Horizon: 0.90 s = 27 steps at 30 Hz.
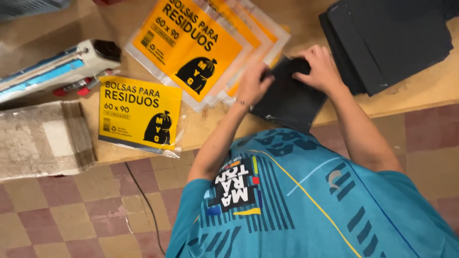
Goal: Packaging black plastic bags into yellow printed plastic sleeves
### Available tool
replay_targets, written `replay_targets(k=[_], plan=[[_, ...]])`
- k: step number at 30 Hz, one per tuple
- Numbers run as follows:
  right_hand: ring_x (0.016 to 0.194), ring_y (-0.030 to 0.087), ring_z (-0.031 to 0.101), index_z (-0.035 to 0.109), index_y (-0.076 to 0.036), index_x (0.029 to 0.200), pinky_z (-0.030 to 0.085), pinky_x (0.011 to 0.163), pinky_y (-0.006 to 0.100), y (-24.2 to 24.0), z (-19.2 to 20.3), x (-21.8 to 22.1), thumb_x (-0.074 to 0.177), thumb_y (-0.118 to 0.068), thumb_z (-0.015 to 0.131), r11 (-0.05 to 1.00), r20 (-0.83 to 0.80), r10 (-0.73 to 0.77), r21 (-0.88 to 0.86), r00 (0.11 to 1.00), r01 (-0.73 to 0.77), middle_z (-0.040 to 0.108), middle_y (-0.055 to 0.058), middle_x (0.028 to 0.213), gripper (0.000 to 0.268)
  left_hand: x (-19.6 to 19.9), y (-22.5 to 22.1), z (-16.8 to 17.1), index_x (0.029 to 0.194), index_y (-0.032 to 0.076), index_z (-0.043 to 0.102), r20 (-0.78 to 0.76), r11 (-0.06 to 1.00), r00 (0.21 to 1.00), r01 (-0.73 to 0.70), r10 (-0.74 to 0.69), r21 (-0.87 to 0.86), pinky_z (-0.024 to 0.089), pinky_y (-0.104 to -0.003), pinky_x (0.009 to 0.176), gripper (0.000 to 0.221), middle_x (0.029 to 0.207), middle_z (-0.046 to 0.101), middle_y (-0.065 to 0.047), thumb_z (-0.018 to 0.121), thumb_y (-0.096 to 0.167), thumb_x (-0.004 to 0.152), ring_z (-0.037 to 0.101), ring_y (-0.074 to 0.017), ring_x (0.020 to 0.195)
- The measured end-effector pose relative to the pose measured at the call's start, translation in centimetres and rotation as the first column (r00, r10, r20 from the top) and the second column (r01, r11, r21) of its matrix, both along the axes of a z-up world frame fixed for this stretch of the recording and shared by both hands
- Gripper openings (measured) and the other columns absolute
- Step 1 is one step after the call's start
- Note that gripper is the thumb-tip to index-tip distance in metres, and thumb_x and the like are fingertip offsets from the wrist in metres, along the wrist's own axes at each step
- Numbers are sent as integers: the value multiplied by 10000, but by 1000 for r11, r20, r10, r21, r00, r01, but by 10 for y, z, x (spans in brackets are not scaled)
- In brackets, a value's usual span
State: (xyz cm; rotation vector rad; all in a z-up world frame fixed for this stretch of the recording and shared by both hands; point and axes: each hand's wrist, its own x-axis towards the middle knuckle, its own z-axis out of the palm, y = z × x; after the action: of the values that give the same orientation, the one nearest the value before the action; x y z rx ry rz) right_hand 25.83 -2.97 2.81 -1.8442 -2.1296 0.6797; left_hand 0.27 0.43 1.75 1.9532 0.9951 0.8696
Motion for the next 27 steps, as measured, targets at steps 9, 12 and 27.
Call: replay_targets(k=[9, 12, 27], plan=[[1161, 382, 651, 601, -55, 1409, 469, 912, 446, -28, -11, 47, 994, -264, 605, 974, -175, -34, -226, 984, -7, 694, 205, 1292, 465, -121, 53, -9, 925, 143, 627, -696, 999, 717, -13, -23, -47, 496, -505, 673, 157, 978, 659, -94, 691, 191, 790, 609, -366, 911], [1032, 163, 593, 583, 10, 1367, 496, 870, 326, -43, -40, 73, 1066, -149, 587, 933, -593, -283, -353, 754, 72, 650, 85, 1204, 341, -136, 59, -2, 937, 168, 479, -756, 971, 650, -125, -75, -204, 372, -421, 642, 298, 1015, 538, -45, 745, 244, 827, 438, -290, 889], [762, 87, 672, 633, -117, 1136, 558, 618, 230, -45, -49, -32, 988, -111, 665, 771, -772, -617, -553, 154, 317, 655, 1, 887, 151, -109, 94, -42, 952, 82, 711, -705, 986, 703, -166, 95, -32, 598, -427, 825, 151, 914, 687, -124, 673, 227, 935, 710, -344, 904]])
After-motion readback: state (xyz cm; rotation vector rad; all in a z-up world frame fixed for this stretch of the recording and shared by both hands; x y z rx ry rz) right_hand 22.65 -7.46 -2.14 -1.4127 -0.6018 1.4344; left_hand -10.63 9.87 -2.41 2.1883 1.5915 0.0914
